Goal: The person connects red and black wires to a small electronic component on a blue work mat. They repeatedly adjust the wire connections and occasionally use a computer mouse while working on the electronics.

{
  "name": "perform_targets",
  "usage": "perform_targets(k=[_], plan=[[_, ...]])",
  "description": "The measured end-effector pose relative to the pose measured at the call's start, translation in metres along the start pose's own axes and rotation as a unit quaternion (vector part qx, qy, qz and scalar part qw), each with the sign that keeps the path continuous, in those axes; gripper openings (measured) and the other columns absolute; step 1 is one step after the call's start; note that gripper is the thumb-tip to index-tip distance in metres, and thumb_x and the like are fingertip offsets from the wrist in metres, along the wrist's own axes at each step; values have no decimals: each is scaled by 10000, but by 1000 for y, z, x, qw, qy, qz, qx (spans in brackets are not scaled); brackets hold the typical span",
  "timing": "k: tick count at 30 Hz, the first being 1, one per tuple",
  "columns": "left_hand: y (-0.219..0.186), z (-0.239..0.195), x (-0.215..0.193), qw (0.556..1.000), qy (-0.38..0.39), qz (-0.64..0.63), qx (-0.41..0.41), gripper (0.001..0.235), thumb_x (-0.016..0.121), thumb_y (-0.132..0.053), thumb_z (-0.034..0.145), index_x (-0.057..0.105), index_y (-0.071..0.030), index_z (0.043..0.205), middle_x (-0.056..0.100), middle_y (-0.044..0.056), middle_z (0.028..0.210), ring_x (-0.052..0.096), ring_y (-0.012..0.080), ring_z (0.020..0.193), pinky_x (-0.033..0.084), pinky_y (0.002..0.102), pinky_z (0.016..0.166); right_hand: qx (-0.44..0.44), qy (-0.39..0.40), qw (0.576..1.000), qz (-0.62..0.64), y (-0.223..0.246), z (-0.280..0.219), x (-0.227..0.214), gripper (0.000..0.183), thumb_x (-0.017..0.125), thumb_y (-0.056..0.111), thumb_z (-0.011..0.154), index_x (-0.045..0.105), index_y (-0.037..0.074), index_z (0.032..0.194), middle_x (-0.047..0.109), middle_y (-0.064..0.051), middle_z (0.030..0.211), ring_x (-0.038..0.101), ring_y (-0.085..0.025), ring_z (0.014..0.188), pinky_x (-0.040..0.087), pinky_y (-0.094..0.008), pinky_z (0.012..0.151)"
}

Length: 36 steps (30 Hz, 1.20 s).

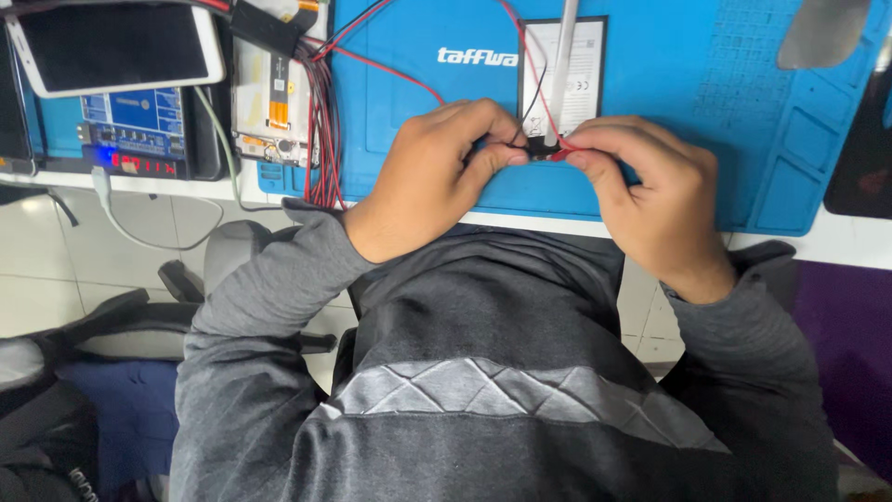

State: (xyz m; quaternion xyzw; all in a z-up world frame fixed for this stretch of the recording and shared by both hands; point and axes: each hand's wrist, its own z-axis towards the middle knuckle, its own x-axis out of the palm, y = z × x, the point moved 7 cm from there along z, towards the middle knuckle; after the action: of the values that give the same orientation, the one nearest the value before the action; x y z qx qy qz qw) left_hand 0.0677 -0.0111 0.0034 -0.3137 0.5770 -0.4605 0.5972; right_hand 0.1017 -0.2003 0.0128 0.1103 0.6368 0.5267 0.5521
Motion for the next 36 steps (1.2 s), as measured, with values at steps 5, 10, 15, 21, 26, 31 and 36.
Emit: perform_targets(k=[5,10,15,21,26,31,36], plan=[[-1,-1,2,1000,3,7,23,153,751,-91,994,620,-33,1046,703,99,981,691,288,907,535,363,781,-3,4,1000,2,0,-1,1,67,766,10,1060,719,-17,1098,749,-123,1078,756,-217,979,593,-283,837],[-3,2,2,1000,13,-3,17,146,743,-82,996,615,-32,1047,698,106,991,697,292,913,543,364,786,-18,3,1000,-19,2,-1,1,51,756,13,1066,721,-10,1096,743,-124,1074,753,-237,976,592,-296,825],[-7,3,4,998,15,27,50,164,735,-80,1002,605,-29,1088,690,123,1018,694,330,964,548,389,817,-33,-3,999,-39,4,0,3,59,747,0,1067,722,4,1120,739,-123,1075,746,-243,946,591,-304,800],[-13,2,5,997,7,44,63,168,737,-96,1005,606,-35,1089,694,121,1029,695,332,977,555,395,824,-51,-2,998,-31,9,1,3,76,742,0,1057,719,-5,1129,731,-123,1104,738,-259,993,592,-316,813],[-14,2,5,996,7,58,71,161,729,-116,1011,611,-41,1089,697,116,1036,695,333,981,556,400,827,-56,-4,998,-20,9,1,2,94,733,-5,1050,716,-8,1143,726,-133,1110,732,-274,1000,593,-340,841],[-27,4,6,992,8,91,87,147,722,-133,986,639,-39,1062,697,128,1032,680,352,967,542,423,818,-48,-8,998,-33,17,3,1,103,700,-22,983,712,-13,1084,722,-150,1081,732,-290,977,593,-361,838],[-37,7,5,989,7,109,100,155,723,-135,966,653,-29,1055,705,115,1031,678,334,959,538,413,805,-70,-24,997,-26,22,4,1,128,688,-18,953,702,-13,1081,720,-141,1080,727,-284,972,591,-347,833]])
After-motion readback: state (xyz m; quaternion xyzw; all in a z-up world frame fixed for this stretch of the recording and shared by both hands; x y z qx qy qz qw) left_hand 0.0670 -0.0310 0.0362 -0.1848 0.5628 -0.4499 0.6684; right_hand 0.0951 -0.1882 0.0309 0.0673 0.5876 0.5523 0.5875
